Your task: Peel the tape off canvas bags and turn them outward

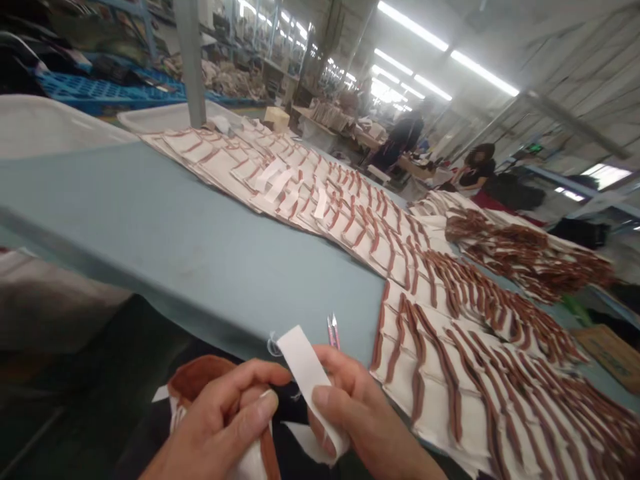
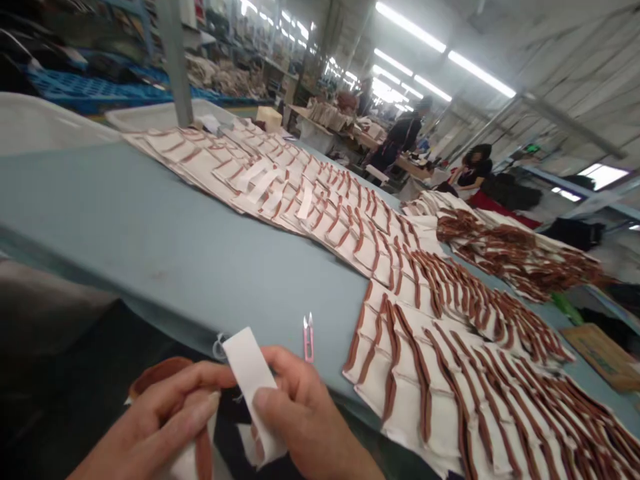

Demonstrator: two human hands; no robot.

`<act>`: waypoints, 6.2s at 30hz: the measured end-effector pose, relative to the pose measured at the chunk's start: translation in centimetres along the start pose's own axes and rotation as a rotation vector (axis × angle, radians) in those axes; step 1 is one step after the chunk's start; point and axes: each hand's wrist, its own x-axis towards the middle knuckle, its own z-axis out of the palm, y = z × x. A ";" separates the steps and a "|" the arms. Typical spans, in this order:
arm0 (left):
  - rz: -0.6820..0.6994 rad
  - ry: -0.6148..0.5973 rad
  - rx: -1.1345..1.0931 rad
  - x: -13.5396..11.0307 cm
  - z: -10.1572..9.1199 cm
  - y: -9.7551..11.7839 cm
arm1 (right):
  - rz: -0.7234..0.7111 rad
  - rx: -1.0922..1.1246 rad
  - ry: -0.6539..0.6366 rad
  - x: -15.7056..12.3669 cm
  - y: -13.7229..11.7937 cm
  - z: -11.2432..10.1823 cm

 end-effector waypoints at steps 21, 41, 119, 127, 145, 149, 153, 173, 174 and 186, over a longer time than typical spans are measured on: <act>-0.124 0.032 0.208 -7.8 3.0 3.2 | -0.264 -0.531 0.171 -7.5 3.0 2.9; -0.058 -0.151 0.268 -10.0 -1.1 -0.8 | -0.177 0.133 0.383 -5.5 14.2 7.8; 0.172 0.078 0.484 -5.9 2.5 0.4 | -0.164 -0.531 0.602 -5.4 8.9 6.4; 0.373 0.111 0.681 -6.5 2.2 0.2 | -0.202 -0.583 0.479 -4.9 8.7 5.7; 0.188 -0.288 0.352 -5.5 -0.8 2.5 | -0.069 -0.026 -0.011 -1.0 10.3 4.2; 0.140 -0.243 0.403 -5.4 -0.9 3.7 | -0.408 -0.396 0.256 -2.2 6.6 2.4; 0.107 -0.278 0.450 -5.6 -1.4 4.5 | -0.778 -0.612 0.147 -2.7 4.0 2.3; 0.526 -0.201 0.789 -6.4 -1.8 4.1 | -0.389 -0.607 -0.304 -0.9 3.6 2.1; 0.597 -0.211 0.809 -6.4 -1.8 3.9 | -0.334 -0.500 -0.333 -1.0 3.7 2.1; 1.070 -0.321 0.964 -4.4 -3.2 0.8 | 0.030 0.013 -0.291 -1.5 6.1 2.4</act>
